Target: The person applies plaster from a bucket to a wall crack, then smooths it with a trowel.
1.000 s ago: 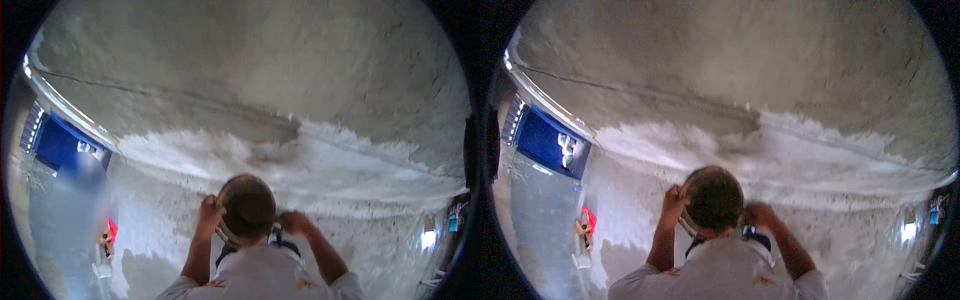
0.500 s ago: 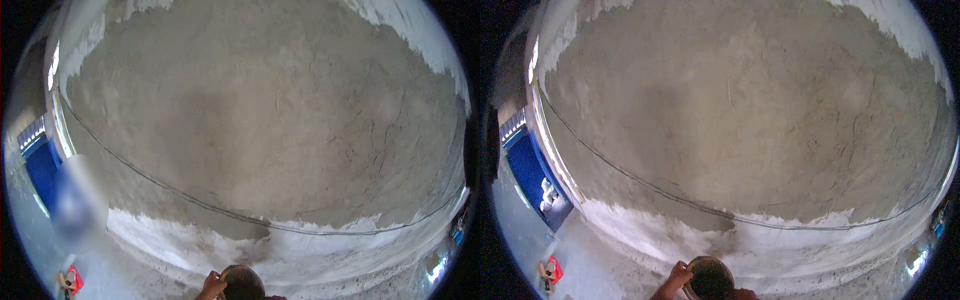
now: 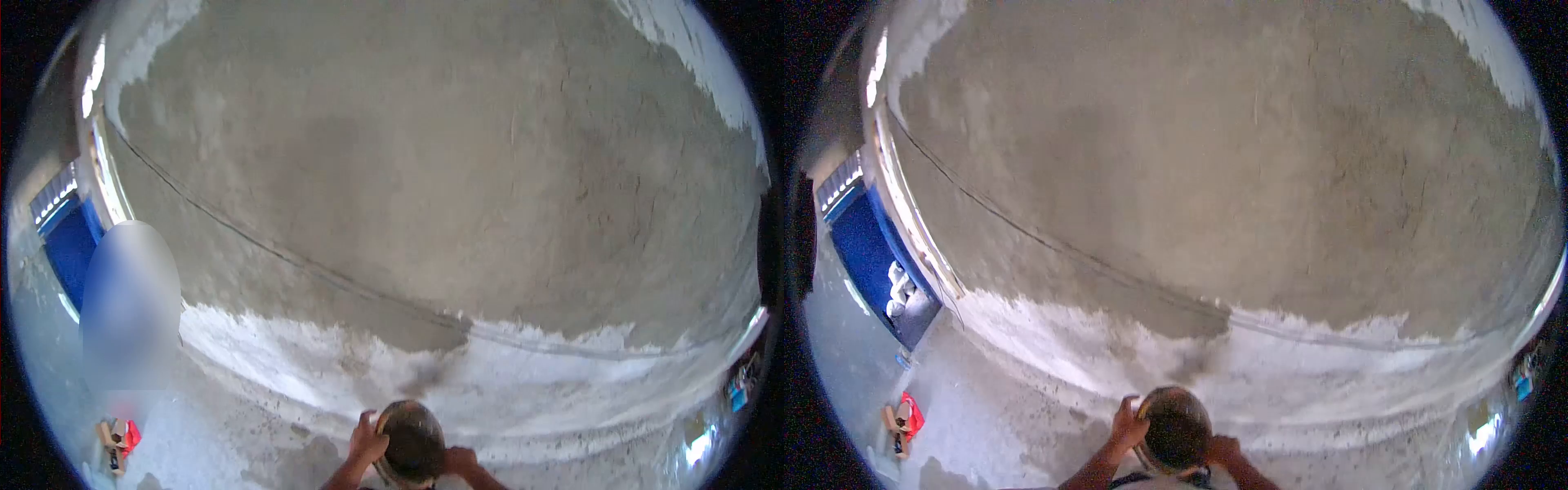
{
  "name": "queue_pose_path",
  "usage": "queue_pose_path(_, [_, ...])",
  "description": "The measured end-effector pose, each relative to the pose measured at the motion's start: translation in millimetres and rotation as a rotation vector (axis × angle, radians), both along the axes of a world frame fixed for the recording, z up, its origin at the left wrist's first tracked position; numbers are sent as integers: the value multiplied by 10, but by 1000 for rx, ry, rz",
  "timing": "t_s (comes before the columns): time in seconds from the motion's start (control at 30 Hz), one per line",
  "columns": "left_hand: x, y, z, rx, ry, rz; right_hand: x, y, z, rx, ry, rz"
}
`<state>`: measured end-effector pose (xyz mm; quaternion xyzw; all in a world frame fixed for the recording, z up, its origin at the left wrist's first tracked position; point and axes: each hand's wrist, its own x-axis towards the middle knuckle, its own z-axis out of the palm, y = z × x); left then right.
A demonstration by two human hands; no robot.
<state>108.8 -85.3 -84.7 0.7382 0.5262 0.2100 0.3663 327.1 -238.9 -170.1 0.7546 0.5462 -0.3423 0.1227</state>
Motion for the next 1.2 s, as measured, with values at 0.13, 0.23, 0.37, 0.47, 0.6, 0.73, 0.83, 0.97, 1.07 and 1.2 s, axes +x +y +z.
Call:
queue_pose_path(0.13, [-243,36,193,65,-89,-43,-249,-177,803,163,-47,7])
queue_pose_path(0.23, [-373,4,607,-78,-101,-86,-369,-187,1023,133,-30,-48])
queue_pose_path(0.37, [-626,-14,741,116,-177,-76,-628,-441,1294,295,100,-259])
queue_pose_path(0.47, [-883,69,843,-19,-171,-121,-696,-656,893,614,445,-378])
queue_pose_path(0.6, [-1092,101,884,-58,-242,-111,-965,-791,959,498,751,-547])
queue_pose_path(0.73, [-1202,108,926,-68,-217,-108,-1178,-927,604,279,825,-698])
queue_pose_path(0.83, [-1298,105,937,-49,-165,-115,-1338,-925,735,407,946,-777])
queue_pose_path(0.97, [-1378,91,999,-4,-150,-142,-1459,-802,1191,634,368,-382])
queue_pose_path(1.07, [-1428,107,999,5,-185,-169,-1341,-599,1567,487,116,-254])
queue_pose_path(1.2, [-1347,79,1080,-18,-141,-177,-1114,-340,1842,444,-33,24])
